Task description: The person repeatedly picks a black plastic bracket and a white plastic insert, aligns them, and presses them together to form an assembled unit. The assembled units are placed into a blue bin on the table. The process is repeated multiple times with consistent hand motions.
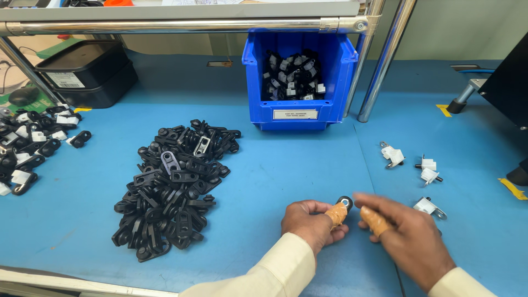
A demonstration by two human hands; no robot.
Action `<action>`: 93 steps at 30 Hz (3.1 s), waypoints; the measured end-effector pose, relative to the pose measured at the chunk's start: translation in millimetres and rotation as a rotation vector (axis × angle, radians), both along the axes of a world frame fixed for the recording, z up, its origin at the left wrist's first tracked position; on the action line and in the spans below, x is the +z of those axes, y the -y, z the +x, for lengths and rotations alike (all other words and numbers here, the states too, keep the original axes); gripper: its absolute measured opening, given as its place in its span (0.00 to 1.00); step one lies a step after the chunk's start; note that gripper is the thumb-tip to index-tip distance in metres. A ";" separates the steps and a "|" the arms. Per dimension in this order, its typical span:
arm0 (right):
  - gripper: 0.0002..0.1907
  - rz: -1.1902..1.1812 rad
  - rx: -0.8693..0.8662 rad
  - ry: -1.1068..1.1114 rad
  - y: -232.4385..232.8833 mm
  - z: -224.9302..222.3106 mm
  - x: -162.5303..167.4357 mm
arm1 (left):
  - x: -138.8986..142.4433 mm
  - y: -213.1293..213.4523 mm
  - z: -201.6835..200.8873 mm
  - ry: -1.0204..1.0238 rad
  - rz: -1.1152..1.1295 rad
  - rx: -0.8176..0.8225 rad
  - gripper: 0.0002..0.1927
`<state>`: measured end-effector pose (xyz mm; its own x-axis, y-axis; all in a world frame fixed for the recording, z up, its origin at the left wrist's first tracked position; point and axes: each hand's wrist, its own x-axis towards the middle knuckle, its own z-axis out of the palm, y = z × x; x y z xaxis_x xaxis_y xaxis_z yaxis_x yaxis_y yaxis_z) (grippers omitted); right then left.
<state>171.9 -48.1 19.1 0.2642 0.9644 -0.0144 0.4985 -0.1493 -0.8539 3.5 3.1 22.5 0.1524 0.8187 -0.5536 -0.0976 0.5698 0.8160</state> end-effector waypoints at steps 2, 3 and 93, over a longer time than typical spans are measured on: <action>0.25 -0.073 0.021 -0.277 -10.1 1.2 3.5 | 3.5 2.8 -1.0 -0.147 0.079 -0.085 0.12; 0.24 -0.109 0.031 -0.416 -13.7 0.8 3.7 | 5.2 5.1 -1.0 -0.221 0.119 -0.128 0.12; 0.21 0.063 -0.040 0.576 -26.4 -31.7 9.4 | 22.6 -24.1 -76.6 -0.771 0.548 -0.272 0.08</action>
